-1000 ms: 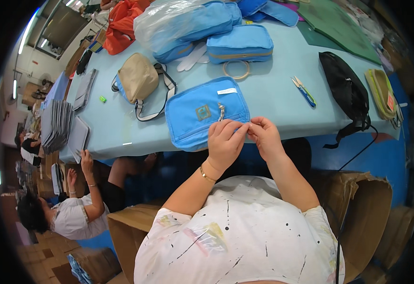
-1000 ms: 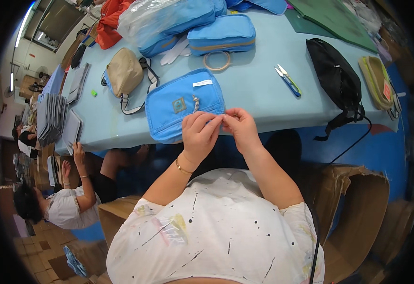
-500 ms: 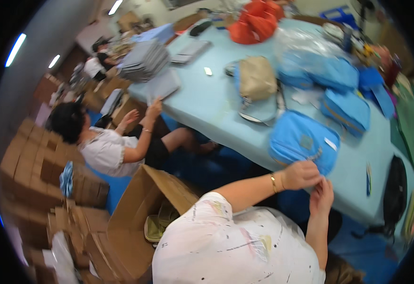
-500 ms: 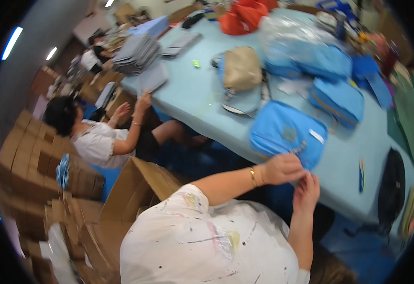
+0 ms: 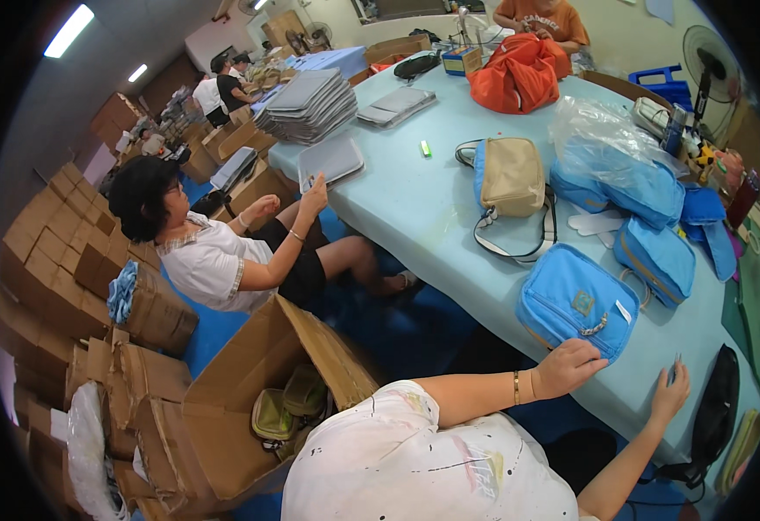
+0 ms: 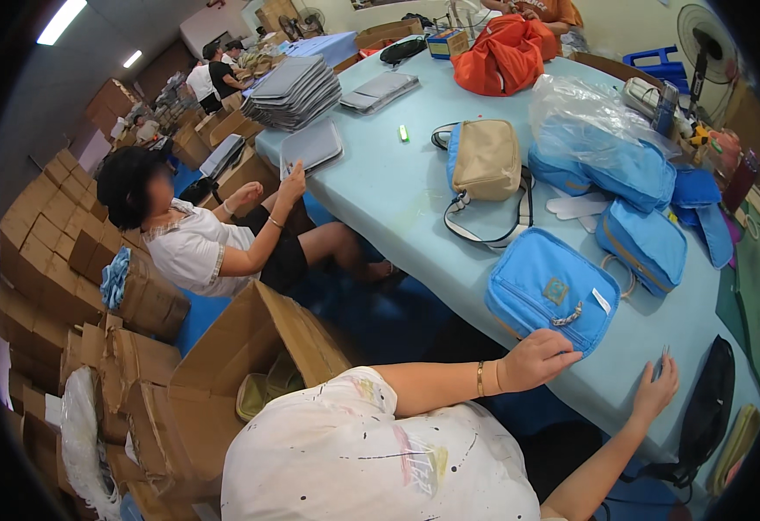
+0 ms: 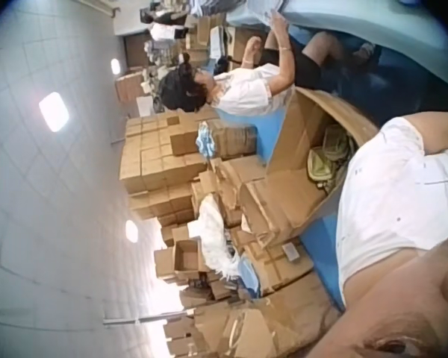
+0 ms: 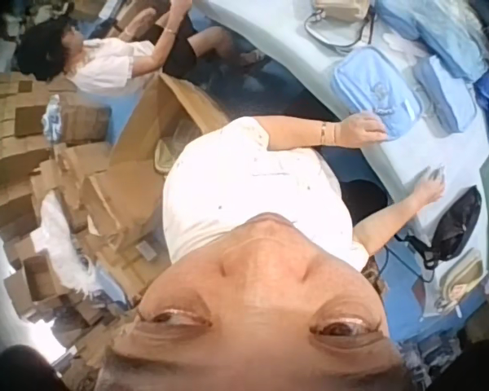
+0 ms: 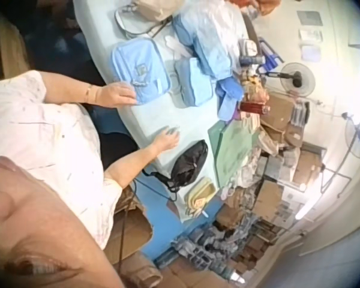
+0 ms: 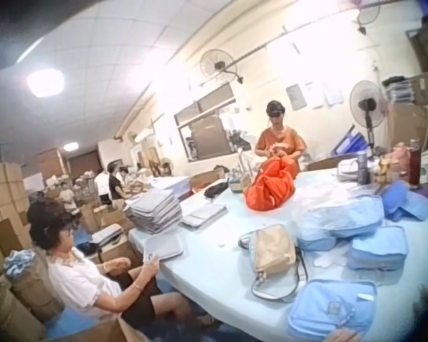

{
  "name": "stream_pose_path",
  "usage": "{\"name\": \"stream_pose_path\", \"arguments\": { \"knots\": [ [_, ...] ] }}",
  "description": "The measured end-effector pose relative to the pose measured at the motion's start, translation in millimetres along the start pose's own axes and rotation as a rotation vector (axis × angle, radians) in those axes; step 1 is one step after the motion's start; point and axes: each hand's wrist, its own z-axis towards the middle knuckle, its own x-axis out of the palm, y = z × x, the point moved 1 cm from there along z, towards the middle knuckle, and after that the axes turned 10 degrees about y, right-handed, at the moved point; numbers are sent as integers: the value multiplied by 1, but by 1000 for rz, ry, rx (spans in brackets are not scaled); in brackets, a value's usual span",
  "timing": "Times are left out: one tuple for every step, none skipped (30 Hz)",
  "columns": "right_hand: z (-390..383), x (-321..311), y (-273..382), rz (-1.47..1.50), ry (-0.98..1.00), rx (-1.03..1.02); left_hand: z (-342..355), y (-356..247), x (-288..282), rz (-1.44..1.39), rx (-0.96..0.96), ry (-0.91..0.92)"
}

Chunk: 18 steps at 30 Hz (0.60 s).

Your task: The person shapes small pouches by hand, turns them right side out, and trims loose threads using small snips.

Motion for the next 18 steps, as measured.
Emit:
{"name": "stream_pose_path", "arguments": {
  "knots": [
    [-3,1,-5,15,56,14,0,0,1,-6,1,2],
    [-5,0,-9,12,57,19,-1,1,2,-5,16,8],
    [-6,-6,-3,80,104,46,-2,0,2,0,26,12],
    [-7,-9,-1,149,152,74,-2,-1,2,1,22,13],
    [-10,-9,-2,149,156,73,-3,-2,2,6,22,17],
    [-10,-8,-3,114,149,58,-3,-1,1,11,26,22],
    [-11,-7,-5,78,142,43,-3,-2,1,10,25,23],
    [-12,-6,-7,77,145,45,-3,-2,0,-1,24,12],
    [-15,-6,-10,47,94,24,-4,-4,1,-15,22,1],
    [-19,-7,-14,13,44,5,-5,-4,0,-25,20,6],
    [-24,-9,-15,2,54,30,-5,-3,0,-39,26,30],
    [-26,-16,-11,190,83,175,-4,-4,0,-67,32,53],
    [-28,-22,-11,371,107,321,-10,-2,2,-73,13,87],
    [-32,-12,-19,761,120,306,-7,-4,-2,-52,43,53],
    [-31,-10,-5,1011,189,327,-8,-4,-6,-4,28,68],
    [-28,-40,57,1172,182,359,-11,0,-10,8,-9,107],
    [-29,-49,74,1292,327,425,-10,5,-3,50,15,71],
    [-32,-58,96,1382,385,482,-10,7,-3,25,8,93]
  ]
}}
